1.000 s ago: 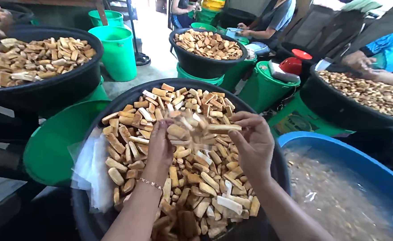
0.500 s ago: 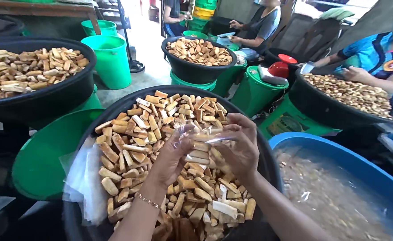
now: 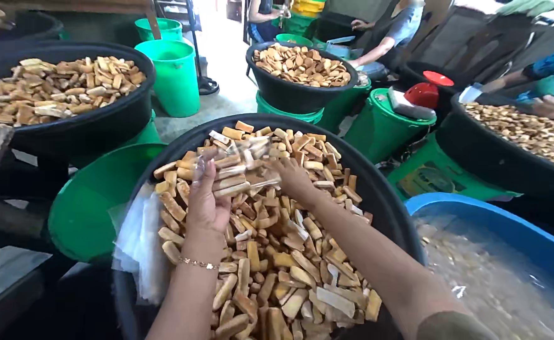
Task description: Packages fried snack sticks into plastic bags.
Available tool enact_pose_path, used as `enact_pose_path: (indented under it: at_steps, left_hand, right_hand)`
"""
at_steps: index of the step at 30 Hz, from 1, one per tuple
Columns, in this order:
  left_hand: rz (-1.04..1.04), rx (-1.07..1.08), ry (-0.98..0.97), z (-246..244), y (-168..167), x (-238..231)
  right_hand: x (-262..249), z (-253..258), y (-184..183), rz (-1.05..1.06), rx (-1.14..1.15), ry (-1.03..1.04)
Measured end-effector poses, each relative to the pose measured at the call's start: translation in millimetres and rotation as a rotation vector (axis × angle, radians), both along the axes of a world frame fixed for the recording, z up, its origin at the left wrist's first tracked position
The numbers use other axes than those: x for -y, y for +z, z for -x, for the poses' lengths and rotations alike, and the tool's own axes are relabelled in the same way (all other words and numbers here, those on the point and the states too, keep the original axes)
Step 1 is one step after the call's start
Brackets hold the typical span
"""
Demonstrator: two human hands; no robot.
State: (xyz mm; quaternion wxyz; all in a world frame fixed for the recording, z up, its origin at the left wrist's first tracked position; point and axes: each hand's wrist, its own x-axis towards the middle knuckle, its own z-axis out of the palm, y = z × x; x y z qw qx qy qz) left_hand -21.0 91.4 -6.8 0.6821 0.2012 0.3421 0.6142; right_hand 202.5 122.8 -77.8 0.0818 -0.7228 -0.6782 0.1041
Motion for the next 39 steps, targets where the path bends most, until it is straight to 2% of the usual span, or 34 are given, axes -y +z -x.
enact_pose_path:
  at_steps: [2, 5, 7, 9, 11, 14, 16, 17, 19, 21, 23, 25, 28, 30, 33, 36, 38, 39]
  left_hand:
    - [0.041, 0.027, 0.011, -1.4, 2.3, 0.0]
    - [0.035, 0.031, -0.005, -1.1, 0.7, 0.1]
    - [0.052, 0.018, -0.013, -2.7, 0.9, -1.0]
    - [0.082, 0.013, -0.019, -6.4, -0.6, 0.0]
    - [0.115, 0.018, -0.037, -10.4, 0.6, 3.2]
    - [0.092, 0.028, -0.113, -18.3, 2.9, 12.3]
    - [0.033, 0.032, -0.211, -25.0, 4.2, 22.9]
    - [-0.012, 0.05, -0.277, -27.7, 3.0, 28.2]
    - [-0.08, 0.085, -0.393, -34.5, 1.2, 40.1]
    - [-0.119, 0.136, -0.469, -40.8, 1.0, 52.8]
    - [-0.157, 0.206, -0.535, -43.7, -1.1, 62.0]
    - [-0.199, 0.266, -0.596, -44.0, -3.7, 65.6]
    - [-0.208, 0.274, -0.56, -44.2, -4.1, 66.9]
    - [-0.195, 0.245, -0.518, -44.7, -2.3, 65.7]
    - [-0.201, 0.251, -0.549, -46.0, -0.1, 69.6]
    - [-0.213, 0.306, -0.631, -46.7, -0.2, 77.8]
    - [-0.172, 0.296, -0.596, -48.1, 2.5, 82.0]
    - [-0.153, 0.248, -0.565, -48.8, 4.6, 82.7]
  right_hand:
    - [-4.1, 4.6, -13.1, 0.052, 0.159, 0.005]
    - [12.0, 4.1, -15.0, 0.069, 0.225, 0.096]
    - [32.3, 6.0, 3.7, 0.142, 0.157, 0.124]
    - [59.9, 5.5, 32.8, 0.16, -0.09, 0.048]
    - [92.6, -2.5, 60.0, 0.001, -0.371, 0.003]
    - [135.6, -8.6, 87.4, -0.385, -0.712, -0.021]
    - [156.0, -1.6, 102.4, -0.575, -0.831, -0.048]
    - [161.8, 3.0, 106.8, -0.656, -0.808, -0.065]
    - [165.3, 9.8, 104.7, -0.836, -0.595, -0.066]
    - [162.6, 11.2, 95.5, -1.009, -0.347, -0.01]
    - [156.9, 8.7, 87.1, -1.142, -0.229, 0.096]
    - [158.6, 6.3, 85.8, -1.132, -0.205, 0.216]
    - [176.7, 3.0, 100.2, -0.808, -0.227, 0.328]
    - [185.0, -0.1, 106.0, -0.722, -0.216, 0.307]
    - [183.9, -1.4, 101.9, -0.945, -0.208, 0.199]
    - [178.7, -1.4, 96.5, -1.165, -0.099, 0.133]
    - [179.7, 0.6, 93.8, -1.138, -0.098, 0.17]
    - [183.0, 1.9, 92.9, -1.047, -0.126, 0.193]
